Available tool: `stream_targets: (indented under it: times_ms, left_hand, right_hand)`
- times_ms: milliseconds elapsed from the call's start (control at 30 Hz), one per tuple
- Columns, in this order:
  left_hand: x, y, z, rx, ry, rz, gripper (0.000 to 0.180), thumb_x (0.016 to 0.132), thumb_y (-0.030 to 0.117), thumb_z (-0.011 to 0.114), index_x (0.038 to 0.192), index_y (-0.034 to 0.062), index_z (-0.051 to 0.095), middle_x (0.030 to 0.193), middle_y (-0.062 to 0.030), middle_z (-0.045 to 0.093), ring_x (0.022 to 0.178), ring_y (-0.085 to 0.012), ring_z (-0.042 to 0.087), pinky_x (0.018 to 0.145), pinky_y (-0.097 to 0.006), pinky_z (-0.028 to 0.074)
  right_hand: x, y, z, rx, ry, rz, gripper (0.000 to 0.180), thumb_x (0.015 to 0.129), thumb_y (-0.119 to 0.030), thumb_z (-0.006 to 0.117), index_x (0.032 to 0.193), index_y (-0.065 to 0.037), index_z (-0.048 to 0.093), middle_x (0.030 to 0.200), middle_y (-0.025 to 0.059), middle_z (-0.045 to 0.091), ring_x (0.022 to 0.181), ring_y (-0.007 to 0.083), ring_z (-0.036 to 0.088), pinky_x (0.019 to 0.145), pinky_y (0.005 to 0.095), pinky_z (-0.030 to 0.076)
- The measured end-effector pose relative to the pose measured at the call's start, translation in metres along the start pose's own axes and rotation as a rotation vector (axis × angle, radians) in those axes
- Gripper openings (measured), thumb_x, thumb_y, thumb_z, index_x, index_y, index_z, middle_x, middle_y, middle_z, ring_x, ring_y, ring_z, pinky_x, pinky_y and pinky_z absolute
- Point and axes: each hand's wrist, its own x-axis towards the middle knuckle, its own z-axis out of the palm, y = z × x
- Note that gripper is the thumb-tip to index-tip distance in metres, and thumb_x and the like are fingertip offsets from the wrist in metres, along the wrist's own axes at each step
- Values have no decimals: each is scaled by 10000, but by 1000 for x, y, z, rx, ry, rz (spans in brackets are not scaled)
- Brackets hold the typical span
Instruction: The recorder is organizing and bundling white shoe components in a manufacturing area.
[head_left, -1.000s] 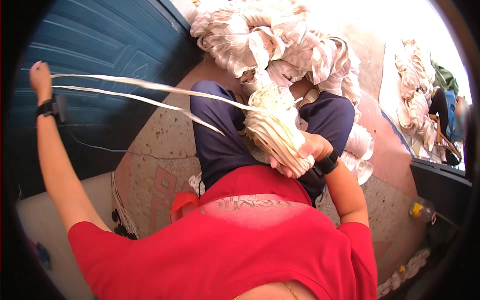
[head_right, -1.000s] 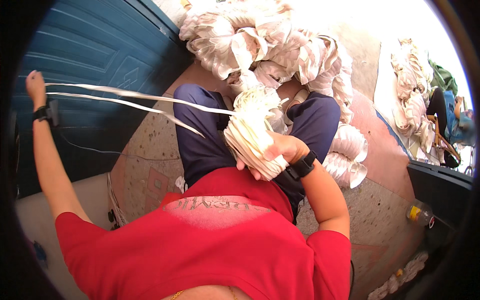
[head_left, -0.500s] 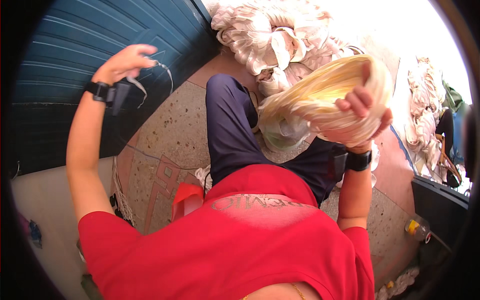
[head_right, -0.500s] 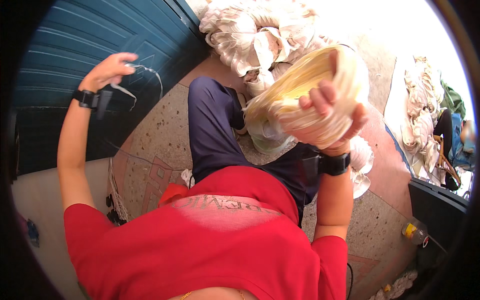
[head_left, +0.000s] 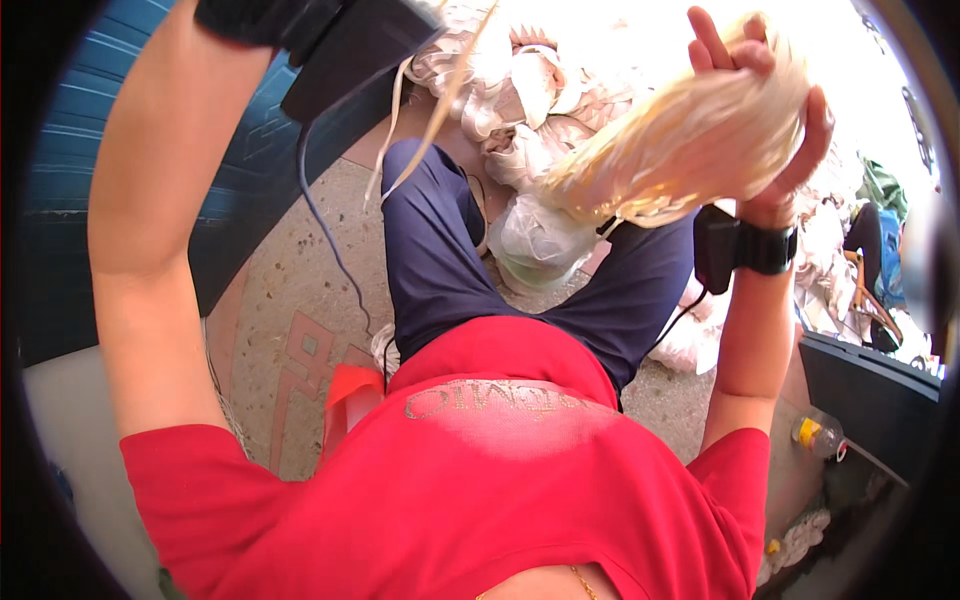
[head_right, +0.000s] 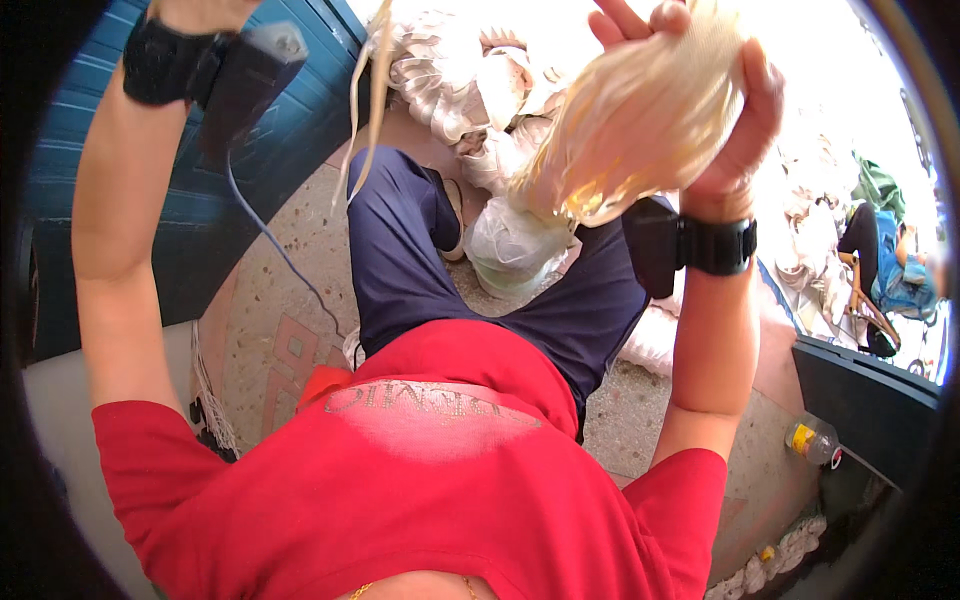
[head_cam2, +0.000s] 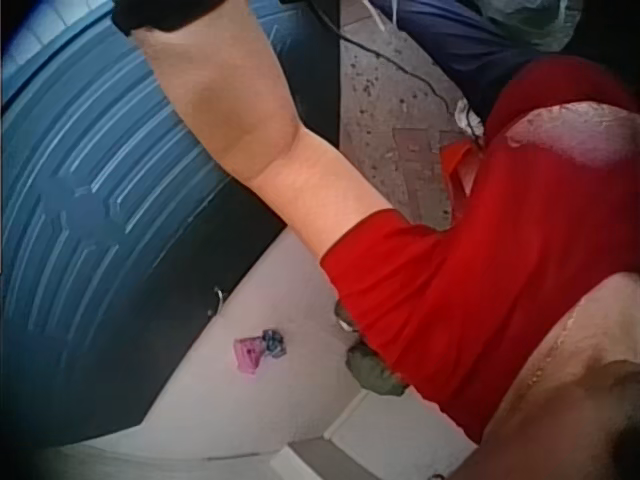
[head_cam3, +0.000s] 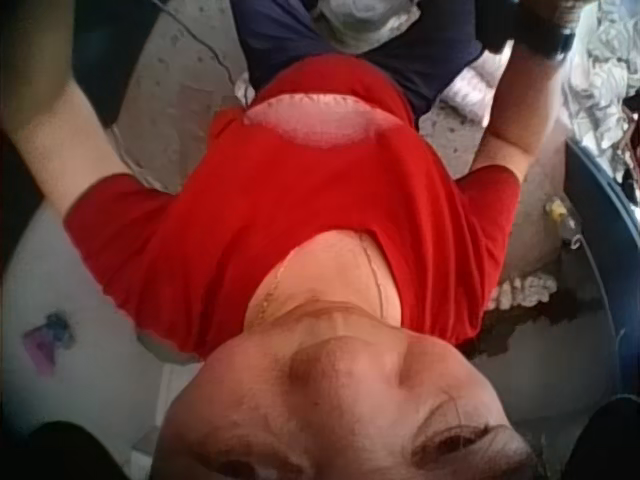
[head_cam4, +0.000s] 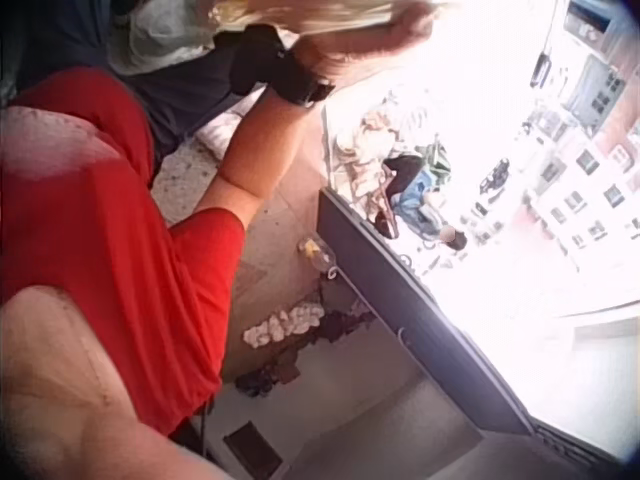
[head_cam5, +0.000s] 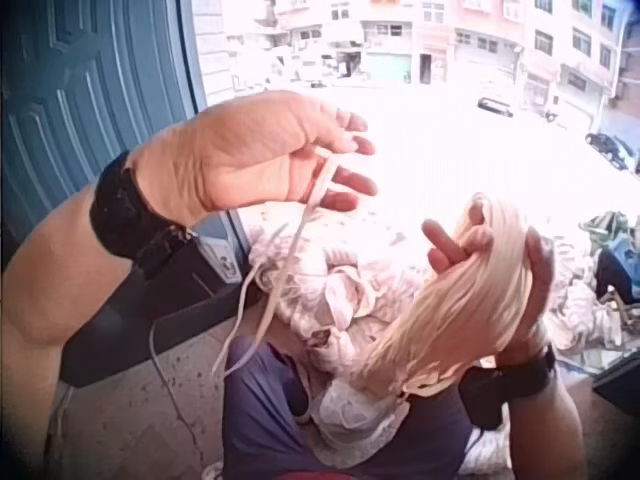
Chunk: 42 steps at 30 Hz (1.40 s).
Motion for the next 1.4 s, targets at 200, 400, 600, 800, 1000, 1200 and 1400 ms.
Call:
stream_targets:
  times_ms: [200,400,600,800,1000,1200,1400]
  left_hand:
    - [24,2,20,-99,31,65,179,870,96,418,1009,-12,448,924,-133,519,775,-229,560,678,-344,491]
    - [20,1,27,-115,64,77,182,873,106,415,1009,-11,448,917,-132,521,775,-228,560,681,-344,490]
    - [23,4,26,-108,93,93,185,876,115,413,1009,-9,449,911,-132,524,775,-228,560,683,-343,489]
    - [37,6,37,-107,73,98,189,880,125,410,1009,-7,449,904,-131,526,776,-227,560,686,-343,488]
    - [49,1,47,-112,68,82,193,883,134,408,1009,-6,450,898,-131,529,776,-227,560,689,-343,487]
    - [51,-12,48,-146,92,62,197,886,144,405,1008,-4,450,891,-130,532,777,-226,560,691,-342,486]
    - [43,-33,37,-182,165,31,201,890,153,403,1008,-2,451,884,-130,534,777,-226,560,694,-342,485]
  right_hand:
    - [28,14,10,-240,-14,-157,490,826,-345,484,1202,-42,400,1140,131,526,1188,369,346,950,439,354]
    - [23,-30,-7,-65,-33,134,640,819,-395,463,1272,24,296,1307,206,329,1233,320,299,987,403,303]
    - [32,-47,7,-265,-1,24,545,843,-342,447,1218,42,353,1203,176,431,1095,283,441,936,383,359]
    - [44,-34,36,-441,137,-298,447,861,-292,445,1228,-42,391,1175,142,498,1137,309,428,929,423,384]
    - [49,-46,28,-258,-267,-130,468,873,-323,415,1247,-43,379,1136,146,525,1002,269,536,894,411,419]
    - [37,-44,41,-352,-138,-144,530,862,-366,430,1202,38,389,1007,149,587,889,251,586,849,345,459]
    - [26,-38,58,-459,-8,-138,482,836,-357,467,1116,35,452,996,166,562,893,266,570,822,379,457]
